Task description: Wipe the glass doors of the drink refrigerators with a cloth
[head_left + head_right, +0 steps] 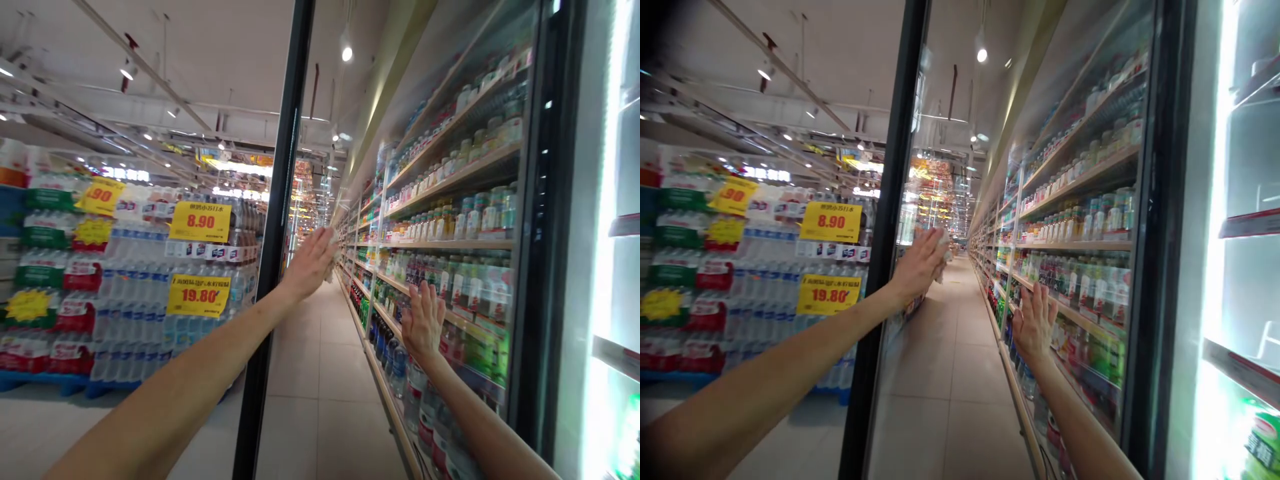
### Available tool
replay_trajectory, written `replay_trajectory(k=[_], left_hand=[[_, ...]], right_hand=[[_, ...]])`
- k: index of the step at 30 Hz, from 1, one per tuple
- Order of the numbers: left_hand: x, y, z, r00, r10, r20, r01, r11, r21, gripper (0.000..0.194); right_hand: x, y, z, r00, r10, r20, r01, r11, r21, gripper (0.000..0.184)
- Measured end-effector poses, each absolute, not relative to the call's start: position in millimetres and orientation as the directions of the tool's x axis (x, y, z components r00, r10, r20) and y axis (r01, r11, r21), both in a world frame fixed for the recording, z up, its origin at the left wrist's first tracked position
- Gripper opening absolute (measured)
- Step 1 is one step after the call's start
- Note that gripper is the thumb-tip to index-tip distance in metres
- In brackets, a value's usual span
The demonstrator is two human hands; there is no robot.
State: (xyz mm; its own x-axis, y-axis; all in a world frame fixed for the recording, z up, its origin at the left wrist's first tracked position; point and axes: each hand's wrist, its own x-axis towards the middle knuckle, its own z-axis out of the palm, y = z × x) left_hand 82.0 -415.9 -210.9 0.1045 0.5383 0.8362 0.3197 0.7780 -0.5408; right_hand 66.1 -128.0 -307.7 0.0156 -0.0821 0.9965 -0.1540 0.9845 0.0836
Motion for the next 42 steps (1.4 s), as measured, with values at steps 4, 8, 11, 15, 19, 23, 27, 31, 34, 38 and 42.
replay_trajectory(k=[4,8,11,15,19,23,27,31,34,38,42], left_hand=[[84.7,-414.6,-233.5,0.075,0.86,0.505,0.375,0.445,-0.813,0.044],[83.3,-420.6,-223.6,0.076,0.622,0.779,0.339,0.718,-0.607,0.042],[84.5,-421.9,-224.7,0.089,0.532,0.842,0.328,0.783,-0.529,0.043],[85.5,-420.4,-245.5,0.102,0.876,0.471,0.362,0.408,-0.838,0.045],[83.8,-422.8,-240.1,0.062,0.644,0.762,0.296,0.717,-0.631,0.041],[88.0,-421.7,-258.3,0.102,0.67,0.736,0.287,0.688,-0.666,0.041],[90.4,-426.6,-261.2,0.117,0.822,0.558,0.325,0.499,-0.803,0.042],[85.7,-432.6,-231.1,0.087,0.415,0.906,0.29,0.859,-0.421,0.039],[85.8,-429.9,-243.3,0.117,0.514,0.85,0.297,0.798,-0.524,0.041],[88.7,-428.5,-263.2,0.1,0.789,0.607,0.323,0.551,-0.769,0.044],[86.0,-425.4,-232.5,0.07,0.442,0.894,0.332,0.835,-0.439,0.045]], right_hand=[[67.1,-130.1,-307.2,0.021,-0.089,0.996,-0.158,0.983,0.091,0.061],[67.4,-131.4,-306.7,0.039,-0.091,0.995,-0.166,0.981,0.096,0.062],[67.3,-131.4,-306.6,0.039,-0.083,0.996,-0.172,0.981,0.088,0.062],[66.2,-132.2,-306.7,0.06,-0.081,0.995,-0.185,0.979,0.091,0.06],[64.6,-135.0,-307.2,0.072,-0.065,0.995,-0.192,0.978,0.078,0.059],[65.8,-138.9,-307.4,0.082,-0.05,0.995,-0.201,0.977,0.066,0.059],[66.8,-140.4,-307.4,0.082,-0.049,0.995,-0.19,0.98,0.064,0.056],[66.5,-140.4,-307.5,0.074,-0.05,0.996,-0.174,0.983,0.062,0.056],[65.3,-139.5,-308.0,0.065,-0.055,0.996,-0.178,0.982,0.066,0.057],[65.1,-137.7,-309.0,0.061,-0.049,0.997,-0.19,0.98,0.06,0.059],[76.0,-154.0,-305.6,0.074,-0.069,0.995,-0.284,0.955,0.087,0.059]])
